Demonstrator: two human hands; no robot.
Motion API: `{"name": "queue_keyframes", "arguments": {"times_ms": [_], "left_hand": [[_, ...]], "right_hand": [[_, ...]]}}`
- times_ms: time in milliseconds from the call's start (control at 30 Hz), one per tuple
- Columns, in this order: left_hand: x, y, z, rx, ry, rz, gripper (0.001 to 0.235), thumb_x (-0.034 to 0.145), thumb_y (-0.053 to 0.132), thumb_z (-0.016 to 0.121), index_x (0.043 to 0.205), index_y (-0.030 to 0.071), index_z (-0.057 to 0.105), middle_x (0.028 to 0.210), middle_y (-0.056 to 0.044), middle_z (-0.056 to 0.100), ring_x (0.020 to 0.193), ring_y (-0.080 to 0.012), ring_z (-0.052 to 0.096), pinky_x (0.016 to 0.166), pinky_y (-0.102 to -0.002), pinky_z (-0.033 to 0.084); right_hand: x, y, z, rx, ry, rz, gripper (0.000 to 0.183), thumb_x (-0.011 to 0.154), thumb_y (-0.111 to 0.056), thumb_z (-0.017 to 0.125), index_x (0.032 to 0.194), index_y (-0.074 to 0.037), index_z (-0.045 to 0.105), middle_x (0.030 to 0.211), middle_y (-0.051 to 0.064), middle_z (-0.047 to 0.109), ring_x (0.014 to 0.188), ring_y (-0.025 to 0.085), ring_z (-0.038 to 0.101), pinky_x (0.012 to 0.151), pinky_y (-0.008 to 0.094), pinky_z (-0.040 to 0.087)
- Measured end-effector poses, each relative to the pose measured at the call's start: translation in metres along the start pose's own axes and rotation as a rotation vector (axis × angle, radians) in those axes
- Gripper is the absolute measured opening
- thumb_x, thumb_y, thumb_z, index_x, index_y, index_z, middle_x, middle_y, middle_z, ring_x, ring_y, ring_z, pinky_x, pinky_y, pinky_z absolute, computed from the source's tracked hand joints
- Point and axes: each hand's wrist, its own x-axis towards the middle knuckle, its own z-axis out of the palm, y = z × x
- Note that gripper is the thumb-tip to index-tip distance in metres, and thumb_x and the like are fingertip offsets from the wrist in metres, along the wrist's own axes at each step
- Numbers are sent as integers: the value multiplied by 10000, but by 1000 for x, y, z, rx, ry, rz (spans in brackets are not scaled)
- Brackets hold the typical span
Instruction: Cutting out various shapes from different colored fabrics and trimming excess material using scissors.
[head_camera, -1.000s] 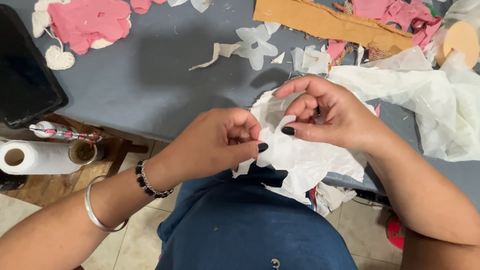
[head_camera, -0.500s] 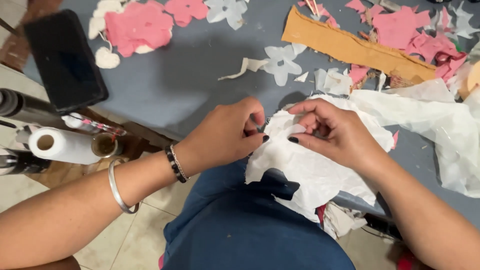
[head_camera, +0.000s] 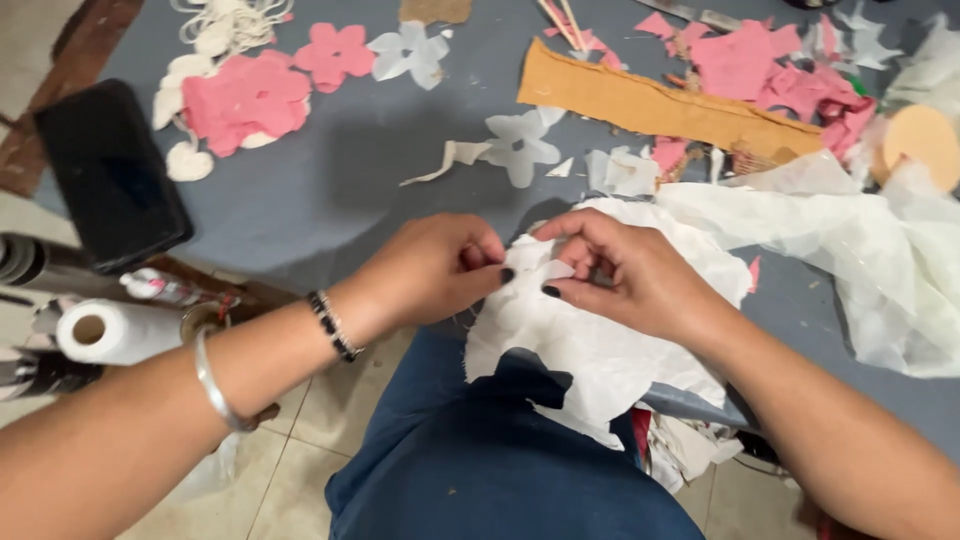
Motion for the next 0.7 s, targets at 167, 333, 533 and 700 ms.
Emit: {"name": "queue_keyframes", "arguments": {"times_ms": [167, 333, 533, 700], "left_hand": [[-3, 6, 8, -79, -4, 37, 341, 781, 391, 753, 1016, 149, 709, 925, -44, 785, 926, -245, 782, 805, -390, 613], [2, 5, 22, -192, 13, 58, 509, 720, 262, 779, 1131, 116, 517, 911, -75, 797, 842, -241, 787, 748, -346, 602], [-3, -9, 35, -209, 145, 83, 441, 804, 187, 700, 1231, 165, 589, 941, -89, 808, 915, -260, 789, 790, -324, 629], [-9, -13, 37, -287, 148, 85, 522, 820, 195, 687, 1313, 164, 520, 1000, -133, 787, 967, -311, 775, 815, -382, 633]], "right_hand": [[0, 6, 1, -43, 3, 29, 546, 758, -117, 853, 1274, -136, 677, 784, 51, 785, 671, 178, 694, 620, 324, 550], [1, 12, 2, 2, 6, -6, 519, 794, -91, 822, 1285, -130, 659, 782, 33, 775, 664, 148, 689, 593, 278, 545], [0, 10, 3, 37, -6, -8, 503, 796, -77, 807, 1276, -102, 662, 772, 43, 752, 662, 147, 672, 594, 285, 553], [2, 6, 6, 5, 6, -29, 478, 802, -52, 792, 1262, -74, 665, 765, 74, 746, 652, 166, 651, 571, 296, 529]]}}
